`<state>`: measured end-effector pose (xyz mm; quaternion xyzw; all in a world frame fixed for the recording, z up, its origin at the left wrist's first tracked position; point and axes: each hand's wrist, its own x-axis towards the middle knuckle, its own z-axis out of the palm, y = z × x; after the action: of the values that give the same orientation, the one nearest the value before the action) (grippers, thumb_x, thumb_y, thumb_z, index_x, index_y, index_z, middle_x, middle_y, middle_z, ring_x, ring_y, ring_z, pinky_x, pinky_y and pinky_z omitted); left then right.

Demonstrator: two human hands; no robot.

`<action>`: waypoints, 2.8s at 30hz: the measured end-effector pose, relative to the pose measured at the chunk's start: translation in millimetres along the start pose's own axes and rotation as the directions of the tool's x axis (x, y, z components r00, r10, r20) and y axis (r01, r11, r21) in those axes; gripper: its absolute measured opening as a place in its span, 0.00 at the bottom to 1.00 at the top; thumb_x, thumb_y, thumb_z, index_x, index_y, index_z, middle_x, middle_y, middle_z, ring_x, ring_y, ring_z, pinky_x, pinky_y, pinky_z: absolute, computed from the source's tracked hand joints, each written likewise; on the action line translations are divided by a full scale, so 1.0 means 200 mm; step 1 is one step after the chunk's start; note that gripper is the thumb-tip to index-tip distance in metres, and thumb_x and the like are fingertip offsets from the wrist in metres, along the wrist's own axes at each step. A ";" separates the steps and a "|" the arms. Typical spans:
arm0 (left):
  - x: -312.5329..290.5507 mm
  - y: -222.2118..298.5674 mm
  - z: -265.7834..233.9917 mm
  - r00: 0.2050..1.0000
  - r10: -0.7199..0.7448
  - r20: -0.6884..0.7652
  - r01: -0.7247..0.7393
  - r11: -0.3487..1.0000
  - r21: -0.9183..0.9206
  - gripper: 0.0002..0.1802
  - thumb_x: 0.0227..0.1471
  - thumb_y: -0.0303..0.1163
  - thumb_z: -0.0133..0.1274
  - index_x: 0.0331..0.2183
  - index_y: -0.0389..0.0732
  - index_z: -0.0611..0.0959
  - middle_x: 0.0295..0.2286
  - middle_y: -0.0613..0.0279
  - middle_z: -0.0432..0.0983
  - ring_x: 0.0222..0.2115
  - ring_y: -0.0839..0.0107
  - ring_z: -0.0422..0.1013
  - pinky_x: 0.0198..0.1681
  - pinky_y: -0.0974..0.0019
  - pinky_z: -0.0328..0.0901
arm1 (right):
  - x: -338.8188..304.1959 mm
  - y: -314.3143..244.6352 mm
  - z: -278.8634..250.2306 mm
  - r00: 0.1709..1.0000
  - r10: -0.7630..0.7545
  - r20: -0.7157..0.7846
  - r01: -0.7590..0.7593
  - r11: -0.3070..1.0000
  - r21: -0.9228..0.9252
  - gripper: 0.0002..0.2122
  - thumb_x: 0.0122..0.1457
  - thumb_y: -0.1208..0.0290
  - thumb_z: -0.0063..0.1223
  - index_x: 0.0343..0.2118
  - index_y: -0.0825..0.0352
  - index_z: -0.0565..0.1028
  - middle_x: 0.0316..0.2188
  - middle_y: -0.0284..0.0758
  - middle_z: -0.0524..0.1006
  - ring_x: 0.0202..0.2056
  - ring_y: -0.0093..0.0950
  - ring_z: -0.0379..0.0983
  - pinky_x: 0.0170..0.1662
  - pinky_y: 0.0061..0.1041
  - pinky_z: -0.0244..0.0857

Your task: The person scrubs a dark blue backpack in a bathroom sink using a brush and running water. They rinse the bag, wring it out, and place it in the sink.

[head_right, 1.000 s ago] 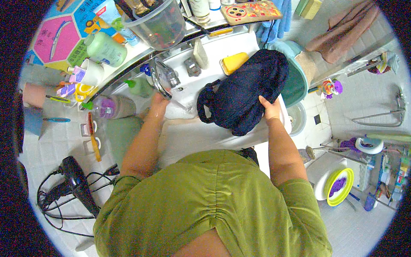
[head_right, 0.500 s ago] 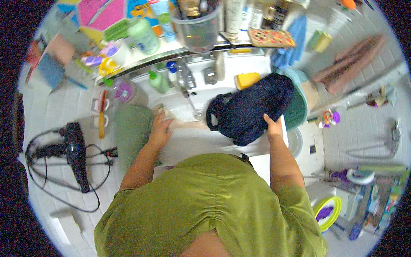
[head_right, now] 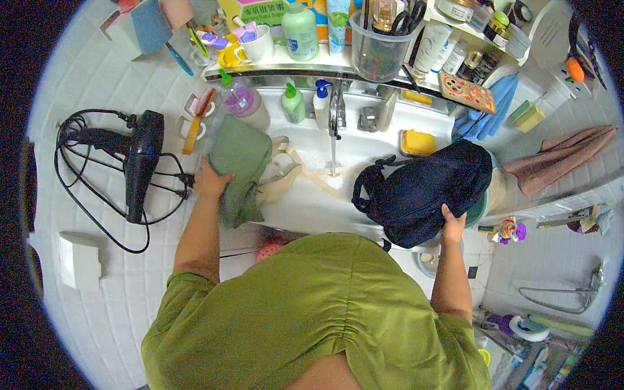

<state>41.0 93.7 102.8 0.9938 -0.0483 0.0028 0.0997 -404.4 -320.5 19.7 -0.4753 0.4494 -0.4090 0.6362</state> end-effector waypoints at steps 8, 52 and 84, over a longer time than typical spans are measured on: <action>-0.10 0.11 -0.01 0.995 0.068 0.071 -0.063 0.996 -0.070 0.34 0.31 0.46 0.66 0.38 0.35 0.75 0.39 0.46 0.74 0.40 0.51 0.71 0.42 0.55 0.66 | -0.06 0.03 -0.15 0.994 0.089 -0.060 -0.084 0.993 0.077 0.31 0.49 0.79 0.57 0.57 0.70 0.58 0.53 0.38 0.66 0.52 0.35 0.63 0.57 0.31 0.54; -0.23 0.99 0.73 0.771 -0.215 0.599 0.569 -0.190 -0.800 0.35 0.43 0.29 0.60 0.49 0.26 0.63 0.46 0.46 0.65 0.42 0.54 0.67 0.46 0.58 0.65 | -0.07 -0.02 -0.22 0.987 0.161 0.018 -0.162 0.980 0.115 0.30 0.49 0.74 0.57 0.56 0.68 0.59 0.51 0.40 0.67 0.49 0.38 0.66 0.55 0.36 0.58; -0.50 1.16 1.06 0.379 0.662 0.647 -0.837 0.543 -0.065 0.47 0.50 0.61 0.41 0.62 0.53 0.42 0.62 0.52 0.27 0.63 0.56 0.25 0.60 0.41 0.24 | -0.27 -0.43 0.12 0.984 -0.070 0.163 0.143 0.856 -0.496 0.30 0.38 0.89 0.58 0.49 0.67 0.66 0.41 0.32 0.74 0.44 0.25 0.69 0.51 0.25 0.59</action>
<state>-82.6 -164.8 -61.3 0.8063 -0.5258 -0.2612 -0.0722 -403.1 -281.0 116.8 -0.6770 0.4685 -0.2773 0.4953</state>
